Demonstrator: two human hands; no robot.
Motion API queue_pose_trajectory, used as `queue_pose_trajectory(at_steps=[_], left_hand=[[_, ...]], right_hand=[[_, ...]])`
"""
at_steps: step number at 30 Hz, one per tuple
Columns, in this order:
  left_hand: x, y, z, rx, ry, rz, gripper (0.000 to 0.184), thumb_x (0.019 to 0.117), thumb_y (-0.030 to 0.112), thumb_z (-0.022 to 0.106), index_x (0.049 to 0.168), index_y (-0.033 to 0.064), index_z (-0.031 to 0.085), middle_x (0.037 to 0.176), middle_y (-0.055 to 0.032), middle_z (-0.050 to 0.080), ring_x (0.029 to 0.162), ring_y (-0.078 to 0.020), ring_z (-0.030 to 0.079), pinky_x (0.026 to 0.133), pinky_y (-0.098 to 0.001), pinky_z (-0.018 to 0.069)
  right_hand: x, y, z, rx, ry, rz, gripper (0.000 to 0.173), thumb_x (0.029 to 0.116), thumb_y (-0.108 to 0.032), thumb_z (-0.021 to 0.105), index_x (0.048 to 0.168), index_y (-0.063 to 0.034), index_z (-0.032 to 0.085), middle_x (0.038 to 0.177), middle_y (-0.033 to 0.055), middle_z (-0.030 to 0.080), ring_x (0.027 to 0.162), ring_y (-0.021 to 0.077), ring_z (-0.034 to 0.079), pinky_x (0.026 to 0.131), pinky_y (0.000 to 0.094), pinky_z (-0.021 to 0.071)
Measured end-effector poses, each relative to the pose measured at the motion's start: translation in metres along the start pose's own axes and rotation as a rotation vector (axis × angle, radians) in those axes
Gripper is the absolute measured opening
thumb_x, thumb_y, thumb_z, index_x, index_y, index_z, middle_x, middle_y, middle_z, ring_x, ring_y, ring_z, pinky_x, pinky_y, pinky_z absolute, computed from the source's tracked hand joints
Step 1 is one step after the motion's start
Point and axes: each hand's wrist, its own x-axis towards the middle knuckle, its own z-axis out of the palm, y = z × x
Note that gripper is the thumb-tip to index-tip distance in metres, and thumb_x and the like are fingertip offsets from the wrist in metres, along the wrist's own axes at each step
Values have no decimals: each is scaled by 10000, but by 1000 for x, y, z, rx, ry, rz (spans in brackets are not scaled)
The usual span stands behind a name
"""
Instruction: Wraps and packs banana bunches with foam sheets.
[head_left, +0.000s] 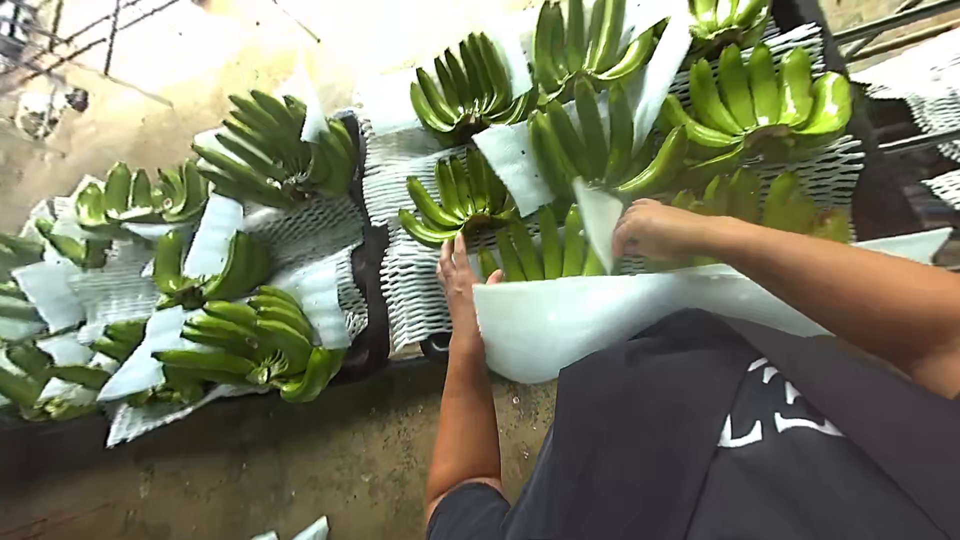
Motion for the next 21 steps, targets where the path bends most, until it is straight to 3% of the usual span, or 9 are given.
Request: queue_pose_trajectory(at_steps=[2, 5, 7, 9, 11, 14, 17, 19, 21], left_hand=[[-9, 18, -7, 33, -23, 234, 776, 837, 255, 820, 1502, 42, 481, 1607, -280, 314, 1493, -496, 261, 1180, -639, 278], [-30, 56, -6, -200, -369, 486, 507, 887, 193, 769, 1343, 10, 641, 1496, -240, 501, 1447, -396, 411, 1165, -554, 373], [-38, 77, -3, -379, -710, 550, 563, 907, 313, 726, 1374, 17, 621, 1471, -180, 541, 1397, -276, 491, 1142, -452, 428], [-43, 93, 0, -455, -949, 553, 683, 945, 454, 641, 1463, 21, 534, 1509, -146, 519, 1403, -208, 486, 1154, -404, 410], [-45, 106, -2, -452, -1065, 518, 674, 1025, 456, 469, 1523, 4, 440, 1537, -147, 496, 1428, -186, 464, 1182, -384, 372], [-44, 122, -5, -447, -1111, 404, 703, 1048, 509, 327, 1541, 17, 418, 1513, -145, 522, 1395, -193, 497, 1160, -391, 390], [-48, 139, 5, -559, -1193, 228, 805, 1023, 650, 294, 1538, 46, 431, 1452, -102, 581, 1311, -130, 561, 1113, -336, 443], [-58, 157, 26, -484, -1052, 224, 580, 1095, 421, 291, 1478, 39, 502, 1241, -138, 680, 1106, -175, 657, 984, -371, 523], [-69, 181, 54, -239, -672, 399, 363, 1061, 193, 530, 1348, -10, 622, 1089, -211, 705, 986, -317, 685, 893, -501, 545]], right_hand=[[-14, -18, 7, 19, 145, -153, 112, 875, -14, 709, 895, -98, 779, 931, 85, 752, 987, 304, 704, 981, 584, 502], [-50, -55, 3, 216, -99, -92, 190, 977, -152, 684, 1120, -61, 769, 1264, 165, 684, 1212, 325, 630, 1058, 515, 476], [-73, -53, 15, 331, -137, -90, 244, 1007, -202, 640, 1156, -49, 759, 1427, 212, 582, 1306, 356, 573, 1079, 506, 459], [-95, -47, 26, 394, -54, -107, 246, 1014, -206, 612, 1118, -52, 774, 1422, 227, 585, 1311, 360, 574, 1085, 488, 461], [-114, -45, 28, 389, 15, -97, 252, 1014, -221, 608, 1107, -58, 777, 1369, 237, 614, 1267, 355, 602, 1059, 471, 484], [-138, -42, 27, 236, 145, -61, 316, 977, -346, 639, 1118, -98, 776, 1350, 211, 641, 1247, 392, 608, 1014, 582, 472], [-169, -33, 11, 153, 60, 155, 503, 933, -520, 629, 1278, -163, 708, 1456, 194, 563, 1336, 416, 525, 1067, 637, 410], [-190, -24, 3, 137, -6, 260, 592, 913, -591, 616, 1358, -201, 648, 1497, 191, 526, 1358, 409, 509, 1061, 633, 411], [-209, -16, -2, 148, -32, 289, 615, 927, -574, 632, 1381, -159, 620, 1467, 181, 556, 1341, 380, 536, 1058, 609, 429]])
